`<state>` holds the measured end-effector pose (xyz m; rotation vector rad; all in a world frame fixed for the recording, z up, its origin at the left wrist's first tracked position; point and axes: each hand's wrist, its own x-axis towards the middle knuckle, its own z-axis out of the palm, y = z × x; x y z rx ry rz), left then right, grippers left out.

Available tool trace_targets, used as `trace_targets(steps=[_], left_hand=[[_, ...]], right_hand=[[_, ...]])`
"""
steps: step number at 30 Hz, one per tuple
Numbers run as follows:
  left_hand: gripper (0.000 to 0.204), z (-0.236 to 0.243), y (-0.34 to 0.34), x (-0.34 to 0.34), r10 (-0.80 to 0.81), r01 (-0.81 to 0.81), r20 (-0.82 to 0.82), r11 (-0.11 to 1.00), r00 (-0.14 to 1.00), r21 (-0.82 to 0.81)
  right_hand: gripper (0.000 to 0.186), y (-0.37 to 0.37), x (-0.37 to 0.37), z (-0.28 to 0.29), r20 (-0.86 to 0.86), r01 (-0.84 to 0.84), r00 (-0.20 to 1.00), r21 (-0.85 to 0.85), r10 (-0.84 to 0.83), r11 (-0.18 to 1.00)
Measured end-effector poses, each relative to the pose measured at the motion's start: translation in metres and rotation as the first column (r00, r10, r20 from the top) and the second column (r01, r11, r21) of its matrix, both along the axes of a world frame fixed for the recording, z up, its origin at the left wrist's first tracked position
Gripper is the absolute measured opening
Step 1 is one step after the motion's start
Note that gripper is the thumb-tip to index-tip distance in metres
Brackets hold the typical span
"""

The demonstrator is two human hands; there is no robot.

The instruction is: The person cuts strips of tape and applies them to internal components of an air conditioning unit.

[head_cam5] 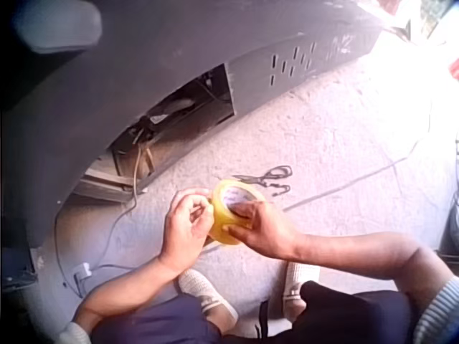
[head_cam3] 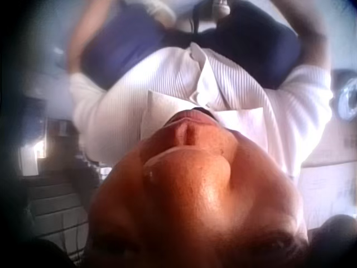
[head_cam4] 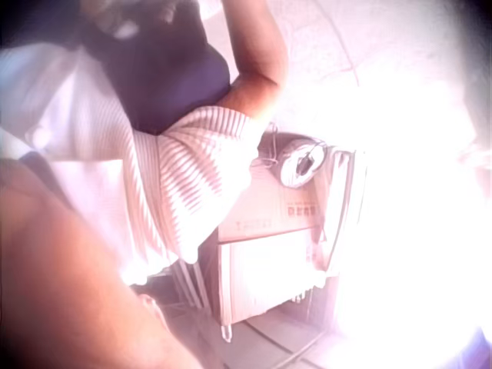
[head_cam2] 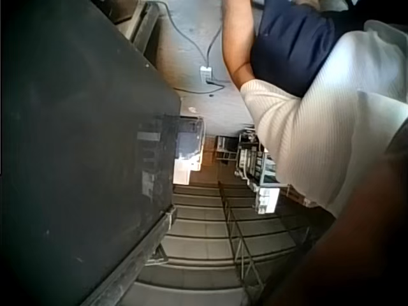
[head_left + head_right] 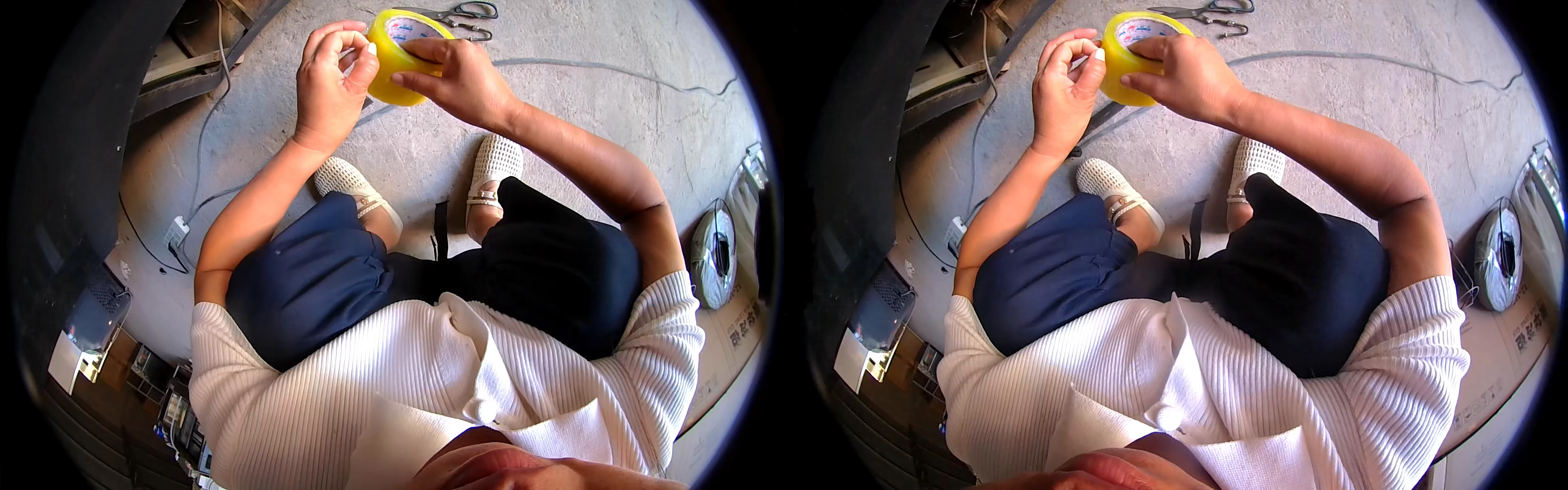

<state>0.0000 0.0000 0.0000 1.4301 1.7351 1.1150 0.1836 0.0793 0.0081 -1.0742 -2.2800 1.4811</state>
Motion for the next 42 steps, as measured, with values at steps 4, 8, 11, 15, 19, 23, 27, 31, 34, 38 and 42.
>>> trace_targets(steps=[4,8,11,15,19,23,27,31,34,38,42], left_hand=[[0.021,-0.007,0.001,0.003,0.053,-0.048,0.142,0.998,0.988,-0.039],[0.021,-0.013,0.002,0.001,0.096,-0.044,0.488,0.992,0.867,-0.116],[0.026,-0.005,0.001,0.007,0.089,-0.029,0.497,0.991,0.863,-0.127],[0.027,-0.005,0.001,0.005,0.075,-0.022,0.402,0.991,0.912,-0.134],[0.021,-0.008,0.004,-0.002,0.068,-0.027,0.298,0.99,0.952,-0.14],[0.018,-0.007,0.002,-0.003,0.089,-0.033,0.307,0.982,0.947,-0.185],[0.018,-0.01,0.001,-0.003,0.055,-0.023,0.197,0.987,0.979,-0.162],[0.02,-0.02,0.001,-0.004,0.061,-0.041,0.121,0.985,0.991,-0.165],[0.021,-0.026,-0.002,-0.002,0.078,-0.055,0.12,0.981,0.99,-0.184],[0.021,-0.03,0.0,-0.008,0.088,-0.043,0.183,0.97,0.979,-0.237],[0.021,-0.026,0.007,-0.014,0.117,-0.023,0.415,0.974,0.902,-0.224]], right_hand=[[0.046,0.001,0.002,-0.009,-0.047,0.039,0.998,0.052,-0.037,0.998],[0.046,0.003,0.004,-0.009,-0.054,0.047,0.998,0.054,-0.044,0.997],[0.045,0.003,0.005,-0.013,-0.06,0.063,0.996,0.057,-0.06,0.996],[0.042,0.003,0.003,-0.008,-0.019,0.034,0.999,0.118,-0.032,0.992],[0.04,0.002,0.001,-0.008,-0.013,0.02,1.0,0.151,-0.018,0.988],[0.039,0.001,0.001,-0.008,-0.002,0.005,1.0,0.189,-0.005,0.982],[0.039,0.001,0.001,-0.009,0.007,-0.005,1.0,0.2,0.004,0.98],[0.039,0.002,0.001,-0.014,-0.014,0.018,1.0,0.179,-0.015,0.984],[0.039,0.002,0.002,-0.016,-0.014,0.016,1.0,0.188,-0.014,0.982],[0.042,0.006,0.003,-0.016,-0.007,-0.005,1.0,0.195,0.006,0.981],[0.043,0.018,0.002,-0.013,0.026,-0.031,0.999,0.179,0.026,0.983]])
